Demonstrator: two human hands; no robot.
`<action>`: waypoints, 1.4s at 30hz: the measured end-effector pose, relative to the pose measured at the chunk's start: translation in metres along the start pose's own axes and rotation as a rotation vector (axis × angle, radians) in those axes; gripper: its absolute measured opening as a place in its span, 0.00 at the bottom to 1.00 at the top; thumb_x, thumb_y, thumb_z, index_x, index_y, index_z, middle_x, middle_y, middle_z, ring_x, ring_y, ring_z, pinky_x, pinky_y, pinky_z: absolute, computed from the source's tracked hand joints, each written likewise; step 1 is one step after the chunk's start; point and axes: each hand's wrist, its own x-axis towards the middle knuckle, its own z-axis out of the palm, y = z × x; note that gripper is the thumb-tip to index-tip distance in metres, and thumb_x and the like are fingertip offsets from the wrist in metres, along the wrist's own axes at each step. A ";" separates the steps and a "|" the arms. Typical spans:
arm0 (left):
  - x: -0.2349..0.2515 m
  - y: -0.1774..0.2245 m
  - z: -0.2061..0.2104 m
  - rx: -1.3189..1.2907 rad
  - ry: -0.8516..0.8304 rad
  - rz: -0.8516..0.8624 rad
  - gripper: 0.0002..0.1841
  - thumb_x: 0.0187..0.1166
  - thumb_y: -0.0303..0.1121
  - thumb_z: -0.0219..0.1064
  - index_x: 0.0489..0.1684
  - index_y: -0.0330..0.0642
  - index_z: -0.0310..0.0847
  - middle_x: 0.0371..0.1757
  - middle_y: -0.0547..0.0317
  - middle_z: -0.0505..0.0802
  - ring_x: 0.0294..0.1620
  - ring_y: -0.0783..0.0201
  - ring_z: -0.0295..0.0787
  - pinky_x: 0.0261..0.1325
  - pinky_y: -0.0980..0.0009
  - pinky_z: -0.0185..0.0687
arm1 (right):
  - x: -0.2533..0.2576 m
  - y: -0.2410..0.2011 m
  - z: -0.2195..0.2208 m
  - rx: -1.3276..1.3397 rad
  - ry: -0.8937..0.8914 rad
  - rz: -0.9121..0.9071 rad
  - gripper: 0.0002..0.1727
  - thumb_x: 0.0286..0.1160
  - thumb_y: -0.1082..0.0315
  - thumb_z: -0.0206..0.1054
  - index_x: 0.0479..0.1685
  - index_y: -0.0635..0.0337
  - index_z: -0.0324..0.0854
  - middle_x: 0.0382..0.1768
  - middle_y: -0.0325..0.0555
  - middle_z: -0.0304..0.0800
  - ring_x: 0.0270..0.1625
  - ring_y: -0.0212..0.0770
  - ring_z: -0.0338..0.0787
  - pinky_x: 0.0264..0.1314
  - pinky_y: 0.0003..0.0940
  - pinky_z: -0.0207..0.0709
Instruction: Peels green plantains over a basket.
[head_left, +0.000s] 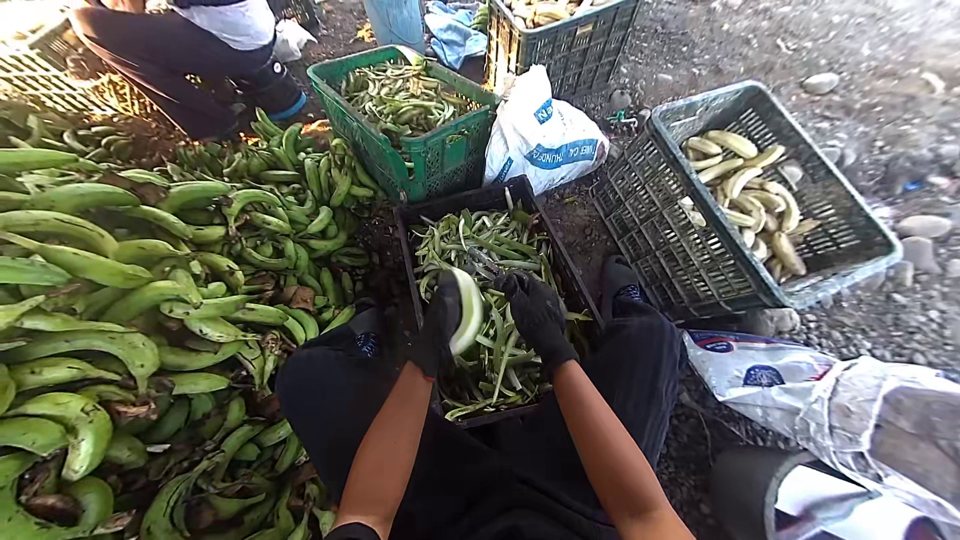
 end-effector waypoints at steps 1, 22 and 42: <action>0.007 -0.004 -0.002 -0.186 0.084 0.015 0.33 0.93 0.56 0.29 0.71 0.44 0.74 0.41 0.53 0.91 0.33 0.63 0.88 0.37 0.64 0.89 | -0.007 -0.003 0.004 -0.020 0.002 0.015 0.33 0.85 0.33 0.43 0.68 0.41 0.85 0.57 0.56 0.90 0.64 0.62 0.85 0.60 0.70 0.73; 0.007 0.003 -0.015 0.360 -0.006 0.289 0.27 0.94 0.42 0.34 0.76 0.33 0.69 0.57 0.40 0.88 0.52 0.55 0.86 0.58 0.55 0.83 | -0.027 -0.015 0.009 0.009 -0.026 -0.052 0.34 0.83 0.32 0.47 0.75 0.39 0.82 0.60 0.58 0.90 0.66 0.64 0.85 0.61 0.71 0.73; 0.005 -0.006 -0.024 -0.485 0.063 -0.147 0.20 0.90 0.53 0.48 0.53 0.48 0.77 0.32 0.61 0.86 0.28 0.68 0.84 0.33 0.70 0.85 | -0.041 0.011 0.020 -0.111 0.164 -0.367 0.36 0.71 0.29 0.59 0.70 0.40 0.88 0.59 0.65 0.88 0.65 0.73 0.82 0.58 0.74 0.70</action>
